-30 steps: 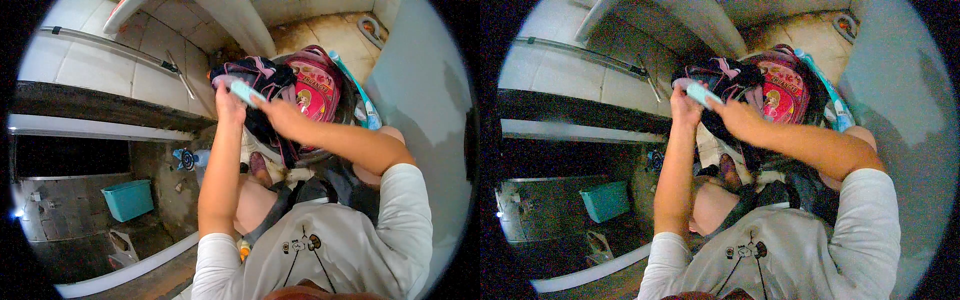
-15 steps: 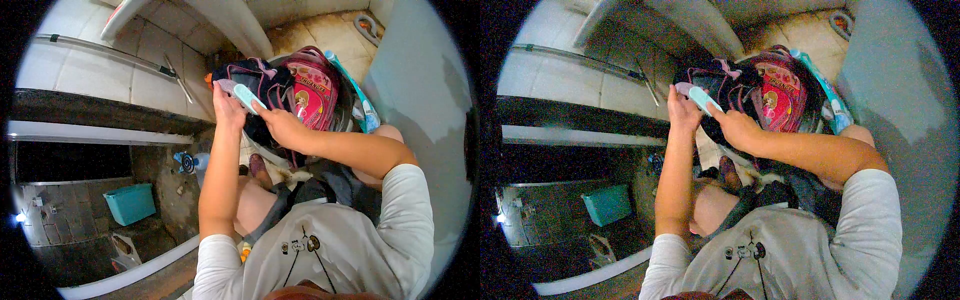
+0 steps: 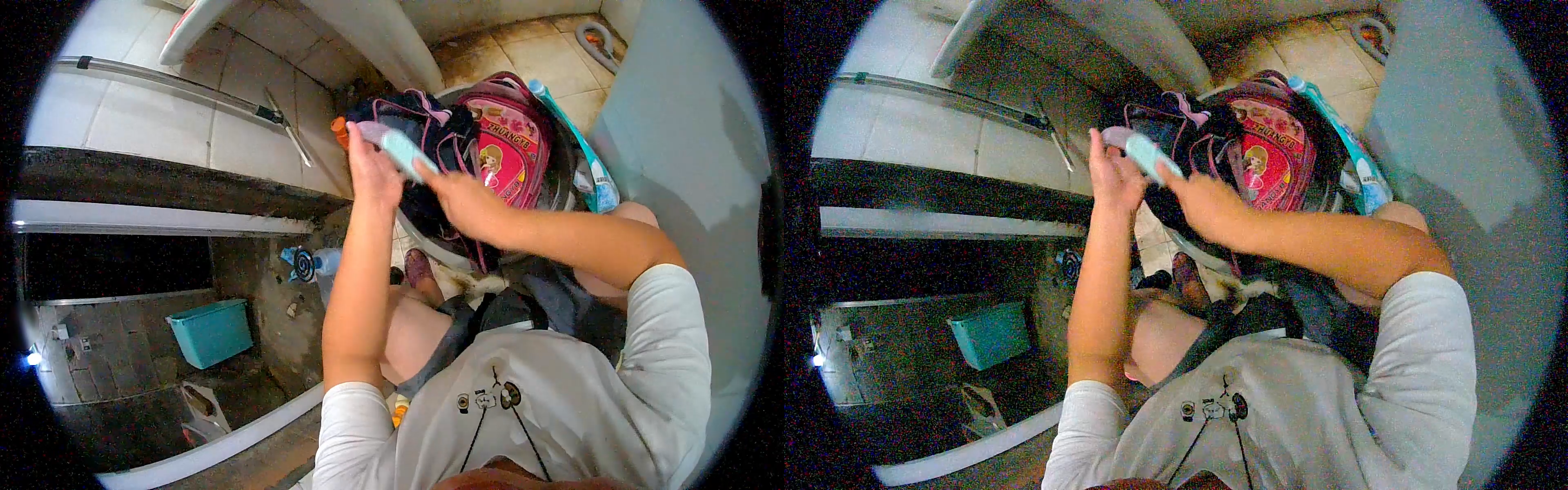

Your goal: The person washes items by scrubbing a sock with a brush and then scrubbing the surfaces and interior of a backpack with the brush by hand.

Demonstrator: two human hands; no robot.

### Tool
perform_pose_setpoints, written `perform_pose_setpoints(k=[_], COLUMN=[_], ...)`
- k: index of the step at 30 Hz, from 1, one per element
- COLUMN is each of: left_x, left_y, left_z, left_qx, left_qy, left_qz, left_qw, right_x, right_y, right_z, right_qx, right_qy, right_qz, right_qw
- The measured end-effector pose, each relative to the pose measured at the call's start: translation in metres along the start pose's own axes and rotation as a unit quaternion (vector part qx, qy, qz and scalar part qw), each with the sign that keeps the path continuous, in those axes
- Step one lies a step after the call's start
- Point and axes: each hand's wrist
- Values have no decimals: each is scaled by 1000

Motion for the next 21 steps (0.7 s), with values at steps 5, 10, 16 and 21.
perform_pose_setpoints(k=[5,10,16,21], left_x=[15,1,7,19], left_y=[14,1,5,18], left_z=[5,-5,6,6], left_qx=[-12,53,50,13], left_qy=[-55,42,10,-29], left_qz=[2,-30,25,20], left_qw=[998,997,998,999], right_x=[-10,4,-6,-16], right_y=[-27,10,0,-19], right_z=[-14,7,1,-9], right_qx=[10,-20,1,17], right_qy=[-12,-5,-19,8], right_qz=[-24,62,-1,-8], right_qw=[1000,998,1000,1000])
Point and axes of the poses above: each hand's wrist, its own y-axis away from the middle knuckle, its own x-axis out of the palm, z = x × y, and after that the axes turned 5 degrees about -y, right-handed
